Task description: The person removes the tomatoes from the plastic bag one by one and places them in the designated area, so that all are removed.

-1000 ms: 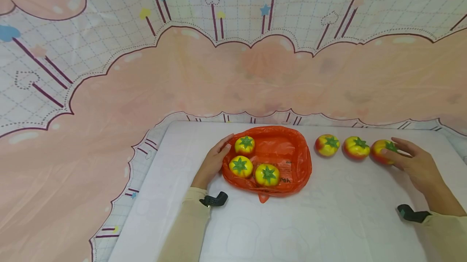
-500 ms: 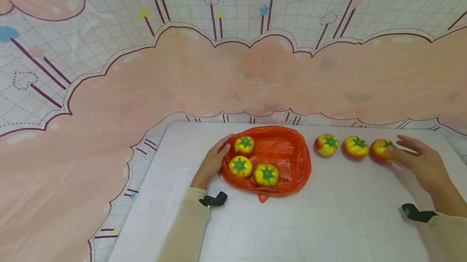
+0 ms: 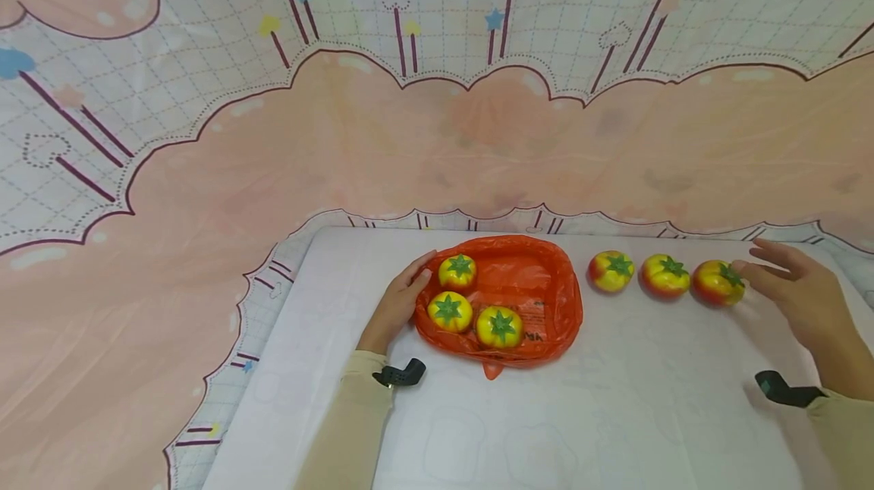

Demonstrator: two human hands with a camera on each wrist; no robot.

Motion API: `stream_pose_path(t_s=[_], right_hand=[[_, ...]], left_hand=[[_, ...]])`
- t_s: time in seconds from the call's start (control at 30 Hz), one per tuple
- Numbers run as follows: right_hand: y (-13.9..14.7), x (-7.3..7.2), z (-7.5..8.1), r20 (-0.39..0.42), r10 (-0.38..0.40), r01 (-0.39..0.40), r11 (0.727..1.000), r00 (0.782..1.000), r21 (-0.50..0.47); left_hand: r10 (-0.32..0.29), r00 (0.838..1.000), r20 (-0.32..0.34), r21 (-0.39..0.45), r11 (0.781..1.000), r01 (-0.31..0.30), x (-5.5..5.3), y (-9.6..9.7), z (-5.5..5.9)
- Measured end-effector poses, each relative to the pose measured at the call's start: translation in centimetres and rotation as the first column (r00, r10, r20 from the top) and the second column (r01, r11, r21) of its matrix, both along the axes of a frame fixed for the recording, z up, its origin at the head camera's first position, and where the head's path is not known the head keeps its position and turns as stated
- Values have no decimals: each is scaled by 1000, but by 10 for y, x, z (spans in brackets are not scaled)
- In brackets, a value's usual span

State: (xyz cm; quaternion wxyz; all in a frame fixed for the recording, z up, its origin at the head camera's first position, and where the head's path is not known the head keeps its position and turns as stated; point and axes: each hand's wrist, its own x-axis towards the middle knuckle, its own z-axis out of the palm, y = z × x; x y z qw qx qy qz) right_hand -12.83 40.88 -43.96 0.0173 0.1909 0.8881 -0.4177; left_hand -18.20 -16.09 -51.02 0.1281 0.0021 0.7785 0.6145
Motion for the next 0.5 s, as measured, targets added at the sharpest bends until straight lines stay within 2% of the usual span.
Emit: stream_pose_path(t_s=[0.33, 0.5], right_hand=[[-16, -8, 12, -74, 59, -62, 998, 996, -33], [-27, -15, 16, -65, 110, -113, 993, 992, -41]], left_hand=[[-1, 1000, -5, -6, 1000, 1, 0, 0, 0], [-2, 1000, -2, -7, 1000, 2, 1, 0, 1]])
